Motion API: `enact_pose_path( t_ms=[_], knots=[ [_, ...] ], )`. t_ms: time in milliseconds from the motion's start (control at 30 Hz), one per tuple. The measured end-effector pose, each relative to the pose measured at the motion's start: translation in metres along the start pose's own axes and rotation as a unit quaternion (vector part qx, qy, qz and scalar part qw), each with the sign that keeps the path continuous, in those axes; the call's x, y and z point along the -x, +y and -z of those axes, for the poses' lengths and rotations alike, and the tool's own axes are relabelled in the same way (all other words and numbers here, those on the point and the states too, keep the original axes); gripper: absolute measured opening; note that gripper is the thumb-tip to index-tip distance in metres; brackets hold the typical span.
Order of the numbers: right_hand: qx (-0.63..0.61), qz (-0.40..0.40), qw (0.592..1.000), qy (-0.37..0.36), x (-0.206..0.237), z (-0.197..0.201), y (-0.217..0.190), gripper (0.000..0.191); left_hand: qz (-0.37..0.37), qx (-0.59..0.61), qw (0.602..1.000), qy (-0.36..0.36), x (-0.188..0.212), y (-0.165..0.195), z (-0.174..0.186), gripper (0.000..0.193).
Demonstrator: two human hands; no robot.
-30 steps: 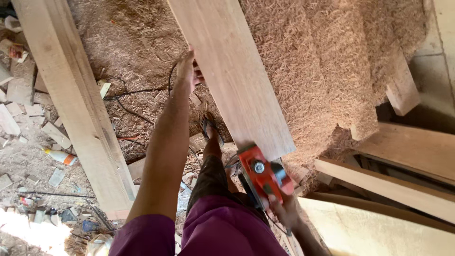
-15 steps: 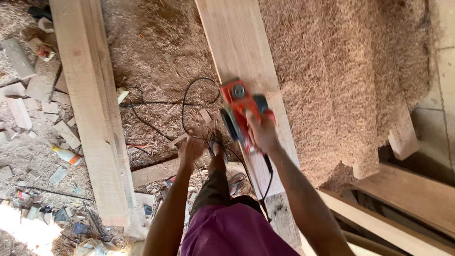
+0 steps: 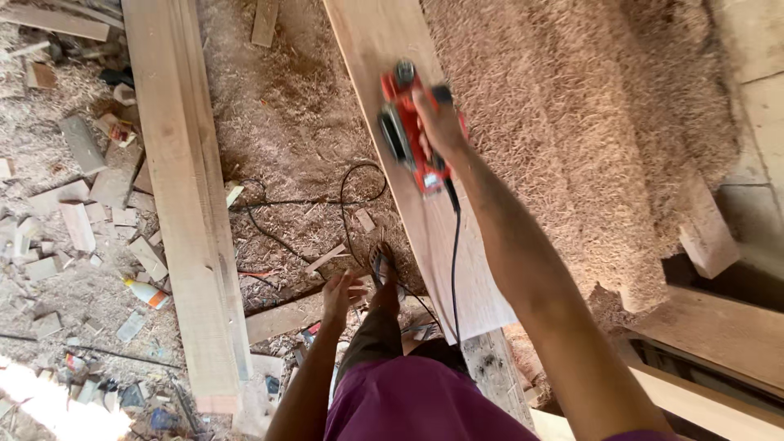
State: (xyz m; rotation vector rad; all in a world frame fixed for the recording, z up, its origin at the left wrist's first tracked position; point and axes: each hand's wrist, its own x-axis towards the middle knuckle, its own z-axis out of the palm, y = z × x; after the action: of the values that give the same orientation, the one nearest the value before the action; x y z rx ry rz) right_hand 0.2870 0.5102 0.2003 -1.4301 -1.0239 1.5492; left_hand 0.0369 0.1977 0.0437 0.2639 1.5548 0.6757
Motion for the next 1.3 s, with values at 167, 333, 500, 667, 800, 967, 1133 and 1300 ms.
enact_pose_path(
  t_ms=[167, 333, 500, 667, 800, 967, 1133, 1300],
  knots=[
    [0.007, -0.044, 0.999, -0.001, 0.140, 0.044, 0.071, 0.059, 0.005, -0.054, 0.998, -0.018, 0.037, -0.015, -0.044, 0.042],
    [0.006, -0.109, 0.994, 0.008, 0.306, 0.092, 0.152, 0.045, 0.027, -0.023, 0.997, -0.069, 0.067, -0.062, -0.076, 0.042],
    [0.094, -0.235, 0.966, 0.052, 0.461, 0.122, 0.189, 0.055, 0.089, 0.014, 0.992, -0.088, 0.086, -0.091, -0.121, 0.056],
    [0.090, -0.244, 0.961, 0.097, 0.564, 0.134, 0.200, 0.056, 0.064, -0.167, 0.980, -0.091, 0.091, -0.089, -0.164, 0.063],
    [0.160, -0.189, 0.961, 0.125, 0.611, 0.136, 0.204, 0.046, 0.052, -0.105, 0.991, -0.059, 0.094, -0.087, -0.144, 0.092],
    [0.154, -0.172, 0.955, 0.186, 0.623, 0.136, 0.218, 0.043, -0.012, -0.015, 0.992, -0.126, 0.095, -0.097, -0.079, 0.066],
    [0.159, -0.251, 0.942, 0.157, 0.596, 0.133, 0.233, 0.050, 0.030, 0.002, 0.986, -0.167, 0.085, -0.110, -0.068, 0.061],
    [0.152, -0.225, 0.944, 0.185, 0.588, 0.131, 0.230, 0.044, -0.035, 0.103, 0.978, -0.180, 0.112, -0.088, -0.055, 0.066]
  ],
)
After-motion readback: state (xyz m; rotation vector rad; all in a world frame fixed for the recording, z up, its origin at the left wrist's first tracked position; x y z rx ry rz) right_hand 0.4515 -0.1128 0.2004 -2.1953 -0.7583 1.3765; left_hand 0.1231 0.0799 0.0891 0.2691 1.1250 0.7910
